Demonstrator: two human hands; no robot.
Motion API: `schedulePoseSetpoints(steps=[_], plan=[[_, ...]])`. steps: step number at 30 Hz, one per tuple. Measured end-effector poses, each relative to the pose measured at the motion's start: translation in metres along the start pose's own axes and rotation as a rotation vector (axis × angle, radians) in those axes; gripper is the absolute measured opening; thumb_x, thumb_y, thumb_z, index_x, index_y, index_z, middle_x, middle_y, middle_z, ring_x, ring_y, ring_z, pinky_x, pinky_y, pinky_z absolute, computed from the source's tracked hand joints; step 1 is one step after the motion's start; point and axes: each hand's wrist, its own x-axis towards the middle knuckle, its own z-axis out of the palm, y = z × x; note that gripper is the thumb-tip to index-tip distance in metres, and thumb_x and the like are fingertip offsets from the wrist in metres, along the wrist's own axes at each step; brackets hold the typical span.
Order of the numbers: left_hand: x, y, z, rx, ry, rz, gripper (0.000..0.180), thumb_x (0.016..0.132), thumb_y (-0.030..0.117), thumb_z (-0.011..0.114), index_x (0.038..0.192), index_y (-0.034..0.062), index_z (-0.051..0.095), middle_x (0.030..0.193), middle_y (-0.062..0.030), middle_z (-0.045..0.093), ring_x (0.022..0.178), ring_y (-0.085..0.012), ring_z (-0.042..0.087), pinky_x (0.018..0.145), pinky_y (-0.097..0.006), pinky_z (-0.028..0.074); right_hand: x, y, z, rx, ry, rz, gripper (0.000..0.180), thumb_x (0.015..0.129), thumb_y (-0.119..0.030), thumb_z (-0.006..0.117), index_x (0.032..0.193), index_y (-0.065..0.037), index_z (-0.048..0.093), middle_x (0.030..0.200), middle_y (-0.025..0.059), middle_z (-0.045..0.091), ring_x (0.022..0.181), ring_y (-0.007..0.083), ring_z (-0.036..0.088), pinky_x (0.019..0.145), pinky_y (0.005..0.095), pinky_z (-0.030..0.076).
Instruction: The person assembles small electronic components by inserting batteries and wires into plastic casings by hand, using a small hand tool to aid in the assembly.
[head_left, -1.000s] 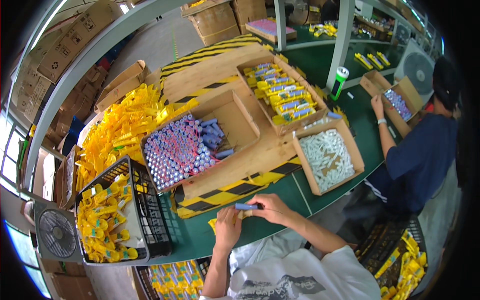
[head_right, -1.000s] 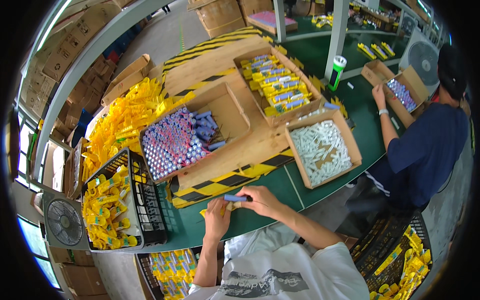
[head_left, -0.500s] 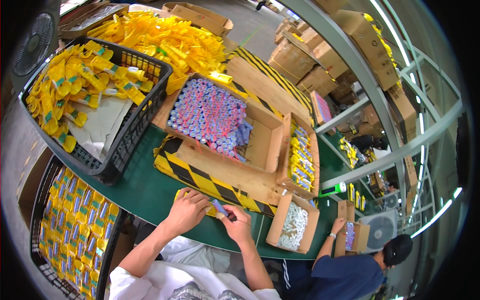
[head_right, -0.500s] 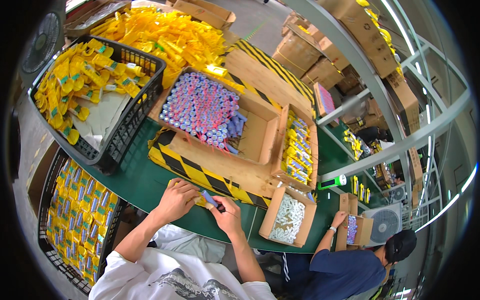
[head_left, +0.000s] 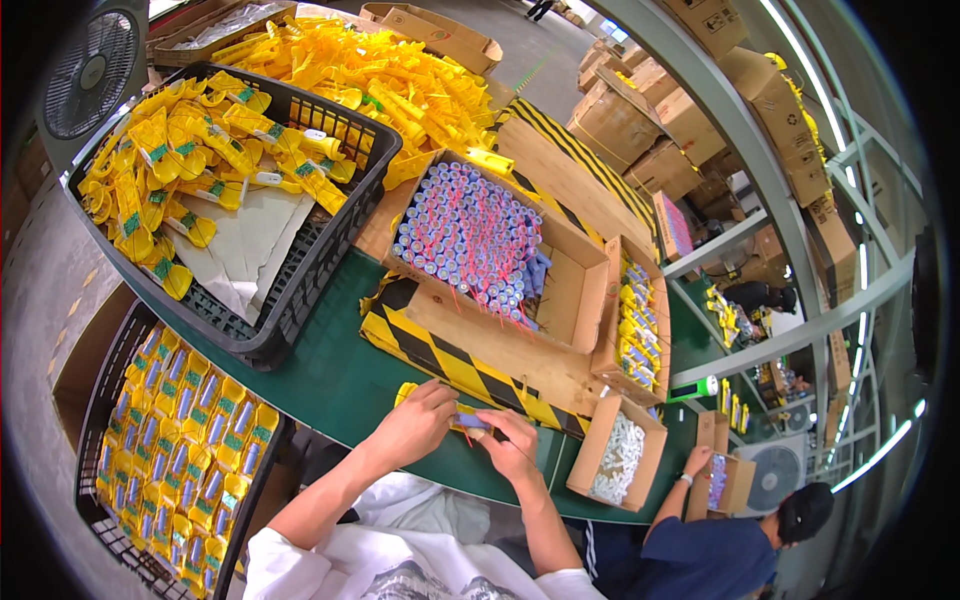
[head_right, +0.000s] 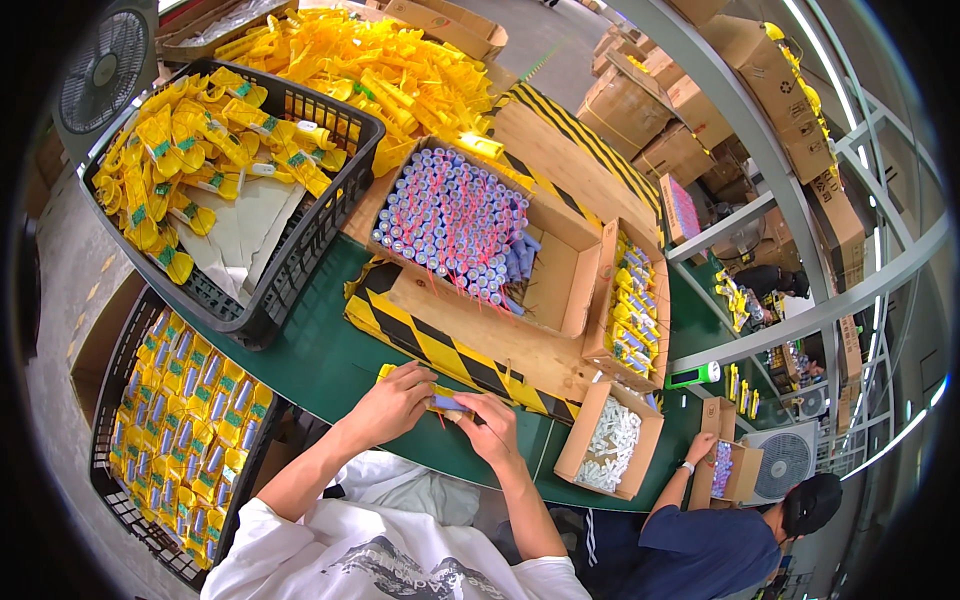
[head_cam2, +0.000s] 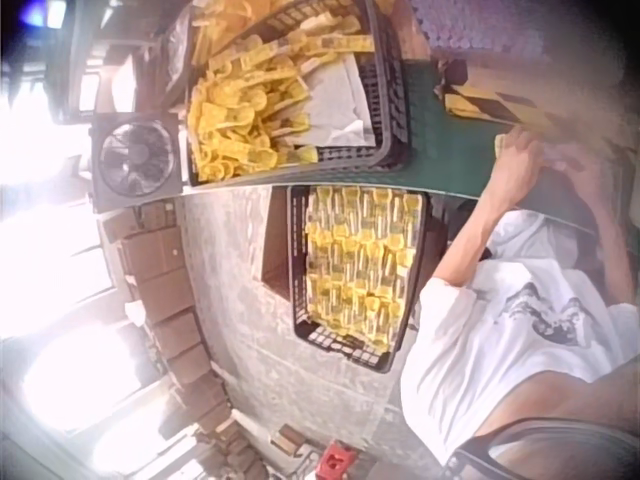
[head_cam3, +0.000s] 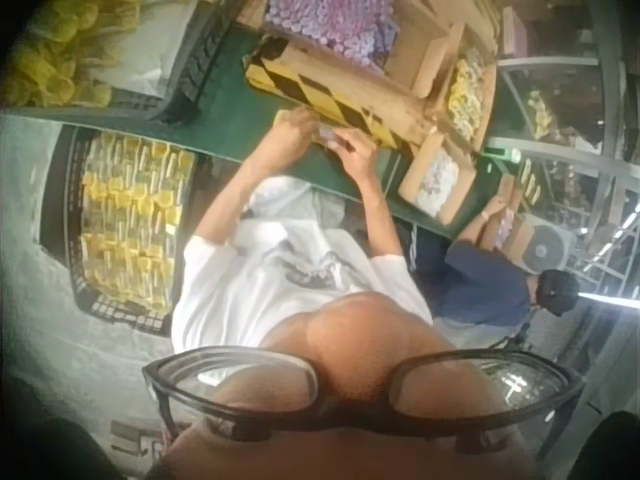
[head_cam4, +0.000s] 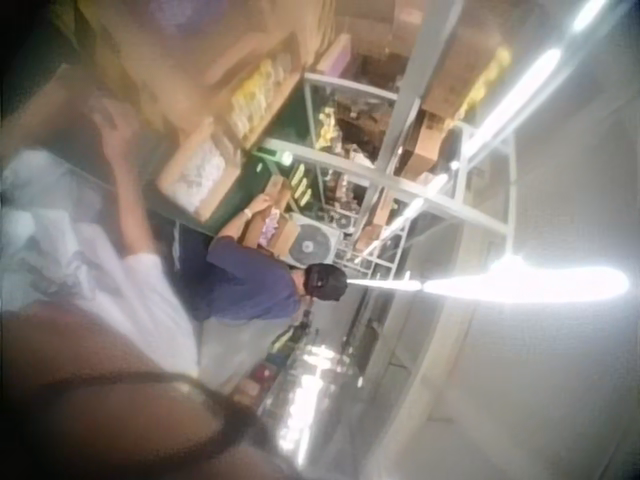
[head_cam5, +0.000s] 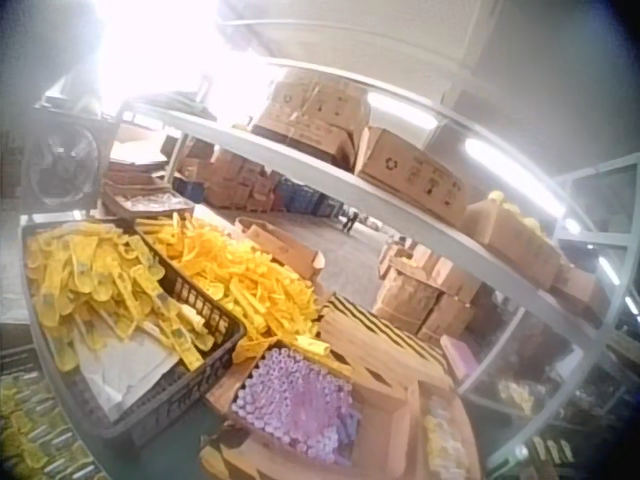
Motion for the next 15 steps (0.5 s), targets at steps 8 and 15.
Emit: schedulePoseSetpoints(steps=[8,15], plan=[[-0.016,-0.003,-0.009,0.064,0.028,-0.138,0.01,0.092,0.009,0.072,0.1,0.005,0.076,0.12,-0.011,0.077,0.123,-0.0272,0.069,0.127,-0.064,0.028,-0.003,-0.004,0.014,-0.048,0.006,0.014,0.031,0.074,-0.003,0.093,0.101,-0.003,0.078,0.099,0.012,0.075,0.091,0.0286,0.075,0.078,0.0362,0.061],[-0.003,-0.01,-0.025,0.033,0.01,-0.082,0.01,0.091,0.007,0.074,0.1,0.002,0.074,0.125,-0.0125,0.077,0.119,-0.0282,0.071,0.116,-0.052,0.044,0.027,-0.015,0.002,-0.098,-0.082,-0.02,0.029,0.081,-0.007,0.089,0.108,-0.005,0.077,0.103,0.0098,0.072,0.088,0.03,0.073,0.076,0.0375,0.06]])
